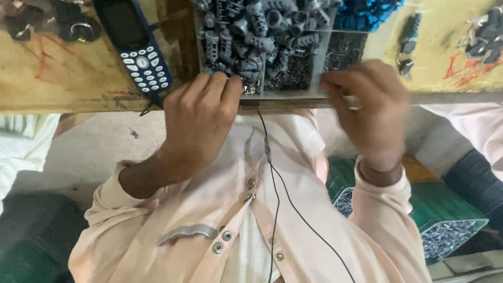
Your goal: The person sits at a workbench and repeatedly assembles small components: they pick a gray plastic housing from a compartmented tray, insert a small metal part into it by hand, press the parts together, and place the finished assembly aside, working through the tray of housings one at a time.
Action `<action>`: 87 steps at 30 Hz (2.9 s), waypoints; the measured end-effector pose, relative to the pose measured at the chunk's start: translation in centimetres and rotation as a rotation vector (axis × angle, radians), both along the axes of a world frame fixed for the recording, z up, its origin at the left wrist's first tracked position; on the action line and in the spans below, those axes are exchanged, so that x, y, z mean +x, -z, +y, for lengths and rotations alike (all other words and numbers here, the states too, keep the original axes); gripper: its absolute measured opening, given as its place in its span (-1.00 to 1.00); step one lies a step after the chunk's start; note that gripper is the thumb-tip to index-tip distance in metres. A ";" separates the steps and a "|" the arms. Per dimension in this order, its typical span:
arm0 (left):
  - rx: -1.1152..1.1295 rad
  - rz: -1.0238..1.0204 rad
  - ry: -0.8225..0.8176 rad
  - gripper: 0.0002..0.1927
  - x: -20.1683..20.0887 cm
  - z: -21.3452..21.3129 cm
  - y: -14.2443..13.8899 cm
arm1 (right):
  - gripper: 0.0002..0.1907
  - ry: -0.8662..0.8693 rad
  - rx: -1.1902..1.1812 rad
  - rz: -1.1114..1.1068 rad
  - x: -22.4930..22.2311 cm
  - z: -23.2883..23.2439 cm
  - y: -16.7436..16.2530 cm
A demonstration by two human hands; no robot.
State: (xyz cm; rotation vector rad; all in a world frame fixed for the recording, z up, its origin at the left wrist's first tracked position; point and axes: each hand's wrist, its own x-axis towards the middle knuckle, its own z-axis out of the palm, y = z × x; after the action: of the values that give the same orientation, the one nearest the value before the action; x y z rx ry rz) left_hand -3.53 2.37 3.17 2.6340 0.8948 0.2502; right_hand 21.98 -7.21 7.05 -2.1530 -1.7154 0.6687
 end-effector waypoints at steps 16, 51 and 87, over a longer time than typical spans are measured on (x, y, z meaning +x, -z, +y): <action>-0.294 -0.332 -0.069 -0.80 -0.4 -1.2 0.5 | -0.83 -0.323 0.072 -0.071 -1.5 2.0 1.1; -0.908 -1.005 -0.005 -0.79 4.9 -2.1 1.3 | -0.73 0.307 0.029 1.495 -3.5 -2.3 3.3; -0.970 -0.723 -0.079 -0.91 4.1 -1.1 1.0 | -0.86 -0.129 -0.017 -0.312 2.3 0.3 1.1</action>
State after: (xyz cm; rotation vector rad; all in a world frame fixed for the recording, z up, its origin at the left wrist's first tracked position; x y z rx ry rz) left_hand 0.61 1.29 2.15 1.4487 0.6198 0.5650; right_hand 24.23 -6.86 5.93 -2.2694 -2.0258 0.3941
